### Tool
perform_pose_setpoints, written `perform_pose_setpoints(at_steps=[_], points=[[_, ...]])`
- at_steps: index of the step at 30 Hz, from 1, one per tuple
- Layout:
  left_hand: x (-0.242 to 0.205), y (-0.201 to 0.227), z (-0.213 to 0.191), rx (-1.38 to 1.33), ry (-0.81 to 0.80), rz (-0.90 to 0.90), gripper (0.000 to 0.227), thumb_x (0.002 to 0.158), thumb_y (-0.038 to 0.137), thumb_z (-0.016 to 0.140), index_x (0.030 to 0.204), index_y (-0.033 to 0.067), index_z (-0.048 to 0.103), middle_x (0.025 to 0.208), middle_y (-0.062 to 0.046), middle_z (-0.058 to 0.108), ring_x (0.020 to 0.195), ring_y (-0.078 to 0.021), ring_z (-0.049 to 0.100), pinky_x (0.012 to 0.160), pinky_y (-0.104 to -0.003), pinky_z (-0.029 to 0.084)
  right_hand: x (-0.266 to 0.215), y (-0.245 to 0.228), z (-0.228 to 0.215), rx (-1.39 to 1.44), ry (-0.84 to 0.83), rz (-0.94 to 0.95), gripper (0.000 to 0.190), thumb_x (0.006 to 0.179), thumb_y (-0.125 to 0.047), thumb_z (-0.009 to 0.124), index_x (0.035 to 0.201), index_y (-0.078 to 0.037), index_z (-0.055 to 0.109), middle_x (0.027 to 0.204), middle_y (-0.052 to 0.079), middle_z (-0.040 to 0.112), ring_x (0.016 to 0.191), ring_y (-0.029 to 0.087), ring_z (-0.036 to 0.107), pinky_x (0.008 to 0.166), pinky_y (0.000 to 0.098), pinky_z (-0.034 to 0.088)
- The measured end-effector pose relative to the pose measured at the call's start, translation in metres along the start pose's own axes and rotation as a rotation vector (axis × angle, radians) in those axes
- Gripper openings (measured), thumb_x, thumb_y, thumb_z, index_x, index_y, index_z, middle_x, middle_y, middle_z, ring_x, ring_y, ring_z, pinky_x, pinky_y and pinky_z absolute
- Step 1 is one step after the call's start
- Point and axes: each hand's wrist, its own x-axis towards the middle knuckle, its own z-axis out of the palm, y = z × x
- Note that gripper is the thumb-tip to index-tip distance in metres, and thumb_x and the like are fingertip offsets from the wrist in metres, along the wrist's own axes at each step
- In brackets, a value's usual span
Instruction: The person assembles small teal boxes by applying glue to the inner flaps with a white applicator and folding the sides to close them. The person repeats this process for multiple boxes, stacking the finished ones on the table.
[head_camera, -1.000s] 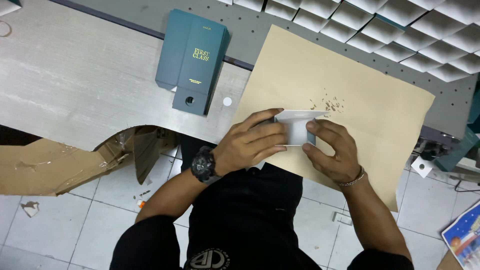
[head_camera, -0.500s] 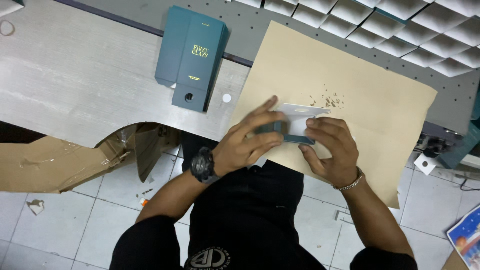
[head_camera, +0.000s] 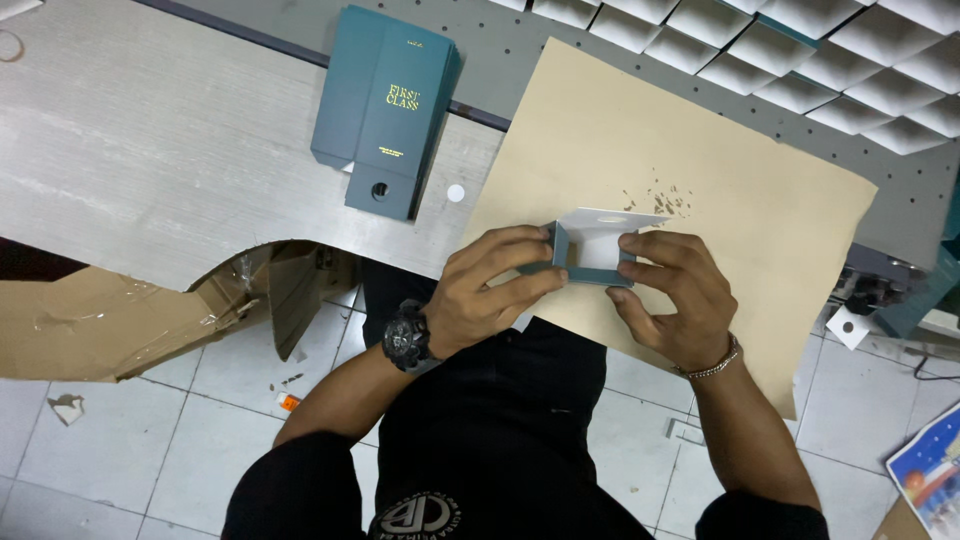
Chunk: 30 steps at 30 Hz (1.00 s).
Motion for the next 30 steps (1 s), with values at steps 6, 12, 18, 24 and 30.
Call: perform_pose_setpoints(at_steps=[6, 12, 18, 24, 30], points=[[0.011, 0.006, -0.003, 0.0, -0.034, -0.007, 0.012, 0.096, 0.003, 0.082, 0.106, 0.008, 0.085, 0.102, -0.015, 0.076, 0.099, -0.0412, 0.08, 0.083, -0.056, 0.071, -0.015, 0.007, -0.004, 0.074, 0.018, 0.097, 0.038, 0.094, -0.023, 0.086, 0.114, 0.006, 0.071, 0.112, 0.024, 0.079, 0.101, 0.046, 0.076, 0.087, 0.0549, 0.064], [0.014, 0.012, -0.004, 0.04, -0.073, -0.018, 0.011, 0.096, -0.001, 0.081, 0.105, 0.0049, 0.084, 0.102, -0.018, 0.076, 0.097, -0.0405, 0.08, 0.078, -0.055, 0.072, 0.002, 0.015, -0.014, 0.003, 0.175, 0.006, 0.052, 0.101, -0.025, 0.081, 0.129, 0.013, 0.058, 0.112, 0.028, 0.063, 0.093, 0.045, 0.069, 0.082, 0.0546, 0.062], [0.015, 0.011, -0.004, 0.038, -0.077, -0.021, 0.012, 0.096, -0.001, 0.081, 0.106, 0.0043, 0.084, 0.104, -0.018, 0.077, 0.097, -0.0398, 0.08, 0.079, -0.055, 0.072, 0.03, -0.013, -0.012, 0.139, 0.023, 0.098, 0.037, 0.105, -0.025, 0.068, 0.115, 0.01, 0.072, 0.113, 0.029, 0.076, 0.109, 0.053, 0.075, 0.094, 0.0601, 0.062], [0.015, 0.01, -0.003, 0.029, -0.06, -0.017, 0.01, 0.096, 0.0, 0.081, 0.104, 0.0047, 0.084, 0.103, -0.018, 0.077, 0.095, -0.0389, 0.079, 0.078, -0.054, 0.071, 0.011, -0.01, -0.021, 0.211, -0.081, 0.193, 0.036, 0.103, -0.031, 0.066, 0.101, 0.001, 0.081, 0.111, 0.024, 0.082, 0.119, 0.053, 0.074, 0.109, 0.0641, 0.057], [0.01, 0.009, -0.004, 0.049, -0.072, -0.023, 0.011, 0.096, 0.001, 0.081, 0.104, 0.0071, 0.085, 0.102, -0.017, 0.077, 0.094, -0.0375, 0.08, 0.077, -0.053, 0.07, -0.008, 0.008, -0.048, 0.045, -0.111, 0.444, 0.034, 0.113, -0.015, 0.055, 0.128, 0.01, 0.072, 0.132, 0.036, 0.073, 0.127, 0.057, 0.068, 0.104, 0.0633, 0.056]])
